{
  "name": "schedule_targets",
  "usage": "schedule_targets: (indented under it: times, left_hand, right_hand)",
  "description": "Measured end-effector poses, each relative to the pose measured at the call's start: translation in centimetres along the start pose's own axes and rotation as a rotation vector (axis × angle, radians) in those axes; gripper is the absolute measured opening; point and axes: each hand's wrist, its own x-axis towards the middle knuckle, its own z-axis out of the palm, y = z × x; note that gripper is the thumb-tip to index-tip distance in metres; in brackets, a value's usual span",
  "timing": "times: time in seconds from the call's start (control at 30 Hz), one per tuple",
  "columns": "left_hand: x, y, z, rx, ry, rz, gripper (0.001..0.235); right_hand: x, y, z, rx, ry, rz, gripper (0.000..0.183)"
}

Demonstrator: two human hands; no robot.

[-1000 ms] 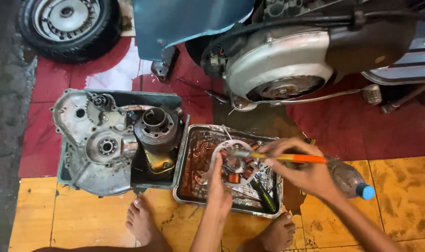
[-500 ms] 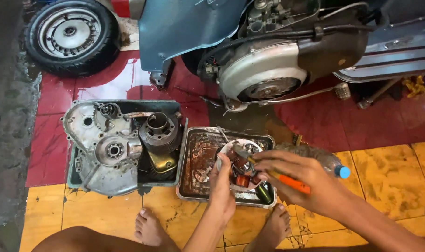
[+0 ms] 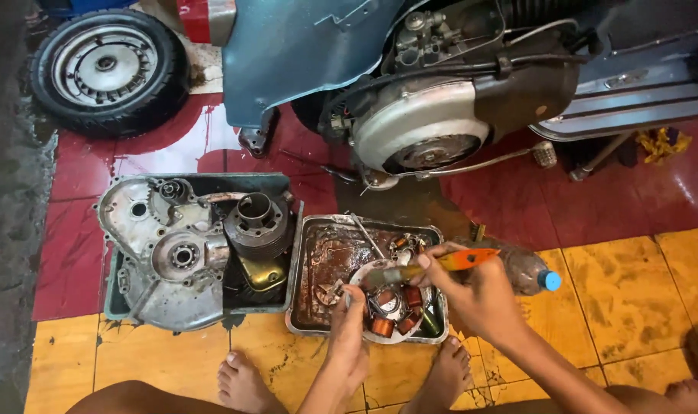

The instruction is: Cleaning a motorcycle stator plate by scrubbing it with a brush and rinsing it with solvent.

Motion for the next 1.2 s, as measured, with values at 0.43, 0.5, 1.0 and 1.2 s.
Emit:
schedule_targets:
  times: [0.43, 0.5, 1.0, 1.2]
  left_hand:
    - [4.9, -7.3, -2.1, -0.301, -0.081, 0.175, 0.023]
    - [4.4, -7.4, -2.4, -0.079, -0.079, 0.211, 0.051]
    - [2.7, -7.2, -2.2, -0.077, -0.185, 0.135, 0.056]
    - [3.2, -7.4, -2.2, -0.006, -0.172, 0.087, 0.053]
  right_hand:
    - [-0.7, -2.0, 0.6, -0.058, 0.053, 0.022, 0.035]
    - [-0.5, -2.1, 0.6, 0.036, -0.122, 0.093, 0.025]
    - [0.2, -2.1, 0.4, 0.072, -0.280, -0.226, 0.022]
    - [0.6, -2.0, 0.2, -0.051, -0.313, -0.278, 0.019]
